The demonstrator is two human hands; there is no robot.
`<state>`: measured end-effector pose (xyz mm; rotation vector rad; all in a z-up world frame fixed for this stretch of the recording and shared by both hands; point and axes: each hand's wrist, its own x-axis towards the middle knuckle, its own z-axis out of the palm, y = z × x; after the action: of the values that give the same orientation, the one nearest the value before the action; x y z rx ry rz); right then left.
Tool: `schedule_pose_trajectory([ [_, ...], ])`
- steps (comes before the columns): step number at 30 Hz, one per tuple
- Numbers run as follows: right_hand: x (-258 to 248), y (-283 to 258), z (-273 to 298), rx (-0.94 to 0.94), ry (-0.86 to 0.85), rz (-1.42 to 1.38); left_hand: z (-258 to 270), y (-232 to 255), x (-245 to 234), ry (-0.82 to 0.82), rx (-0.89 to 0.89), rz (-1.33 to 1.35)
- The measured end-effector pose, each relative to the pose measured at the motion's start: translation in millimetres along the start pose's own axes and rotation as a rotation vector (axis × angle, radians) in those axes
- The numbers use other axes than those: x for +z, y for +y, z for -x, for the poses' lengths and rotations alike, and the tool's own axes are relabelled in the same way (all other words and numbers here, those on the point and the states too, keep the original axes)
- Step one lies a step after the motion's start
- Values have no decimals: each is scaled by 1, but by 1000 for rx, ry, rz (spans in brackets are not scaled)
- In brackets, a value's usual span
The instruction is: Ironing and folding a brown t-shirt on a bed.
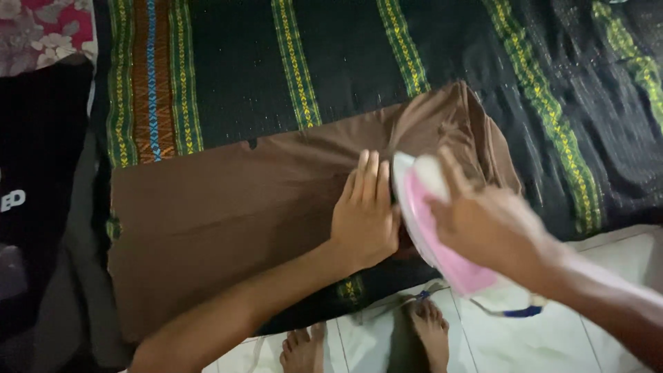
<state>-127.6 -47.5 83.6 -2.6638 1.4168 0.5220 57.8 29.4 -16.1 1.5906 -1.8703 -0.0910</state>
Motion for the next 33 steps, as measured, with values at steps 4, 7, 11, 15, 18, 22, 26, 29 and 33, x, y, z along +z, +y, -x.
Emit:
schedule_pose_trajectory([
  [4,-6,10,-6,48,-20,20,13,-5,5,-116,38,-154],
  [7,-9,27,-15,148,-17,-6,17,-7,1,-153,43,-195],
  [11,-28,66,-33,293,49,-38,-11,-9,-10,-250,-43,-106],
  [15,-91,14,-31,377,30,-117,-49,-33,13,-210,-99,-116],
  [18,-86,-3,-56,350,-59,-345,-57,-48,27,-144,-73,-192],
  [22,-53,6,-97,199,-118,-212,-58,-58,19,-298,-127,-216],
  [26,-59,23,-99,342,-169,-138,-48,-56,6,-399,-214,-190],
  [29,-26,60,-114,223,84,-10,-51,-54,-2,-446,-253,-205],
  [33,-8,78,-127,313,15,-110,-49,-54,0,-438,-266,-218],
])
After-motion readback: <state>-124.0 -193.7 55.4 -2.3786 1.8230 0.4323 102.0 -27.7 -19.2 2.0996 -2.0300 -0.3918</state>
